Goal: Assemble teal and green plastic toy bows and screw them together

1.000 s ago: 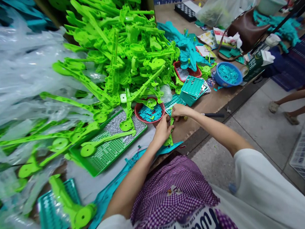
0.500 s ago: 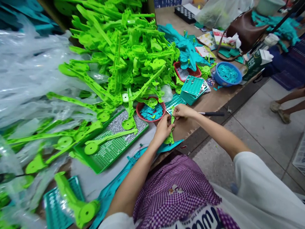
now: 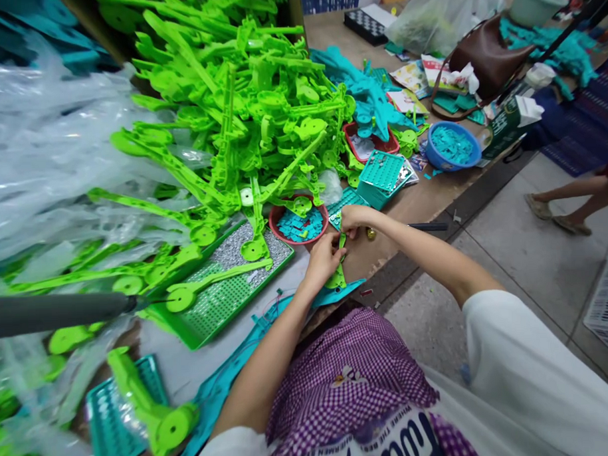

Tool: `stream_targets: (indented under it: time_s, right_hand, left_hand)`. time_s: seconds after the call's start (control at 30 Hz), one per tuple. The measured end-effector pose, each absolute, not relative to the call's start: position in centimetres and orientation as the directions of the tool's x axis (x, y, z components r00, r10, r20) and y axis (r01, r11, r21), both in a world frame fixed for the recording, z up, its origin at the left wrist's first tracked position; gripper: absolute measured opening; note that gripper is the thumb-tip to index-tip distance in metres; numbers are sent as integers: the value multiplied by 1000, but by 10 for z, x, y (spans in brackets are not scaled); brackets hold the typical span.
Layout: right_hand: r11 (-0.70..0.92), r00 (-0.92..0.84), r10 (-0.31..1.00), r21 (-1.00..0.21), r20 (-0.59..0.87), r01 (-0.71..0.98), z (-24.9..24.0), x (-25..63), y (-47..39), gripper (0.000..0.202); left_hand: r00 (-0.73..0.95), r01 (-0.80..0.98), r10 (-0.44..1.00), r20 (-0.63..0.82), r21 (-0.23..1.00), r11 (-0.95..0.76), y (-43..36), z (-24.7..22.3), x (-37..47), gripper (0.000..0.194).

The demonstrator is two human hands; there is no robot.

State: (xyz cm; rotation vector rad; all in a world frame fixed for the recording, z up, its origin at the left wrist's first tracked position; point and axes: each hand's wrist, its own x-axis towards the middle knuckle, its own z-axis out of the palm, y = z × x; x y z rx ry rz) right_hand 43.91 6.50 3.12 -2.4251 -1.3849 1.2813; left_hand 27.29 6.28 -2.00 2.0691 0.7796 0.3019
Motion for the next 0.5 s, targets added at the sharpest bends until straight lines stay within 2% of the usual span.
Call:
stream_targets:
  time_s: [0.07, 0.27, 0.5]
  right_hand:
    - [-601, 251, 721, -403, -646, 690, 33, 439, 65, 8]
    - [-593, 237, 740, -445, -629, 671, 42, 438, 48, 5]
    - [-586, 275, 715, -337, -643, 737, 39, 432, 68, 5]
  left_hand:
    - [765, 399, 640, -71, 832, -385, 63, -20, 272, 39]
    - [761, 389, 640, -110, 867, -313, 63, -18, 272, 39]
    - [761, 363, 646, -65, 867, -341, 61, -20, 271, 57]
